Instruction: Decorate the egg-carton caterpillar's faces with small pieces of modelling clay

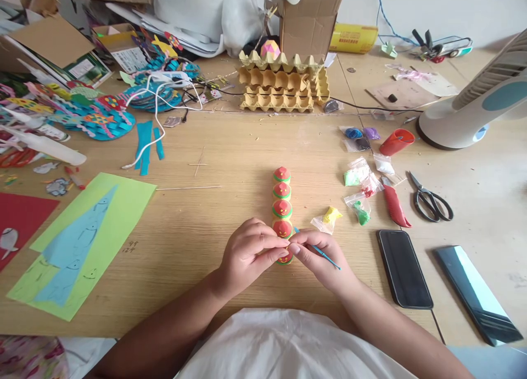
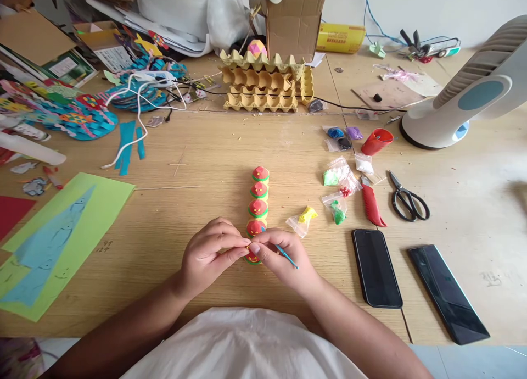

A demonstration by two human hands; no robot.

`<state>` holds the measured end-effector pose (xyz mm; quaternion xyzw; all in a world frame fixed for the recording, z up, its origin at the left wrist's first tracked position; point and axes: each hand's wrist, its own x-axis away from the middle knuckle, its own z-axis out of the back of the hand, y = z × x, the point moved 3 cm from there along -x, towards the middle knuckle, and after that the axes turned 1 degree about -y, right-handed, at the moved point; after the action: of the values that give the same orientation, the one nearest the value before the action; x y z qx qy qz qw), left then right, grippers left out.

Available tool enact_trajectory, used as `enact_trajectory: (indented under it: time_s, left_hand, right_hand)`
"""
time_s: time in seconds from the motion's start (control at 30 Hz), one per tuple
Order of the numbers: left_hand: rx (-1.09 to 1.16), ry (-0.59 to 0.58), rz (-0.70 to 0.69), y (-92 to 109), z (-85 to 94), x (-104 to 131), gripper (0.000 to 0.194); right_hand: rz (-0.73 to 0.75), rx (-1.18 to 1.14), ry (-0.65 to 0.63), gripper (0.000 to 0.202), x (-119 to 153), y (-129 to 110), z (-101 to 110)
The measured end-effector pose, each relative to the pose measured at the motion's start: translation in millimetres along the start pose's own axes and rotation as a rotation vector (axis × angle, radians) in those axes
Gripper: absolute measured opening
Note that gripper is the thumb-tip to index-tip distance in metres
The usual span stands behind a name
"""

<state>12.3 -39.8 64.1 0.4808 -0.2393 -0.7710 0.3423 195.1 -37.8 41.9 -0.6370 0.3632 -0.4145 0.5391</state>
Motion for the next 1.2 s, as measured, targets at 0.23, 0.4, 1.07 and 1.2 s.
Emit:
enact_trajectory:
  time_s: [0.23, 0.4, 1.07, 1.2]
  left_hand:
    - [-0.002, 0.005, -0.009, 1.9, 1.0, -0.8, 0.014]
    - [-0.006, 0.010, -0.011, 2.0, 0.3, -0.2, 0.014]
    - [-0.018, 0.013, -0.023, 3.1, -0.8, -0.3, 0.018]
    - [-0.018, 0.017, -0.025, 3.4, -0.7, -0.7, 0.018]
  right_hand:
    - [0.004, -0.007, -0.022, 0.029, -0.1, -1.3, -1.3]
    - [-0.009, -0.037, -0.028, 0.026, 0.4, -0.5, -2.0]
    - [-0.027, -0.113, -0.041, 0.025, 1.5, -1.2, -3.4]
    - [-0.022, -0.123, -0.048, 0.024, 1.4, -0.4, -3.2]
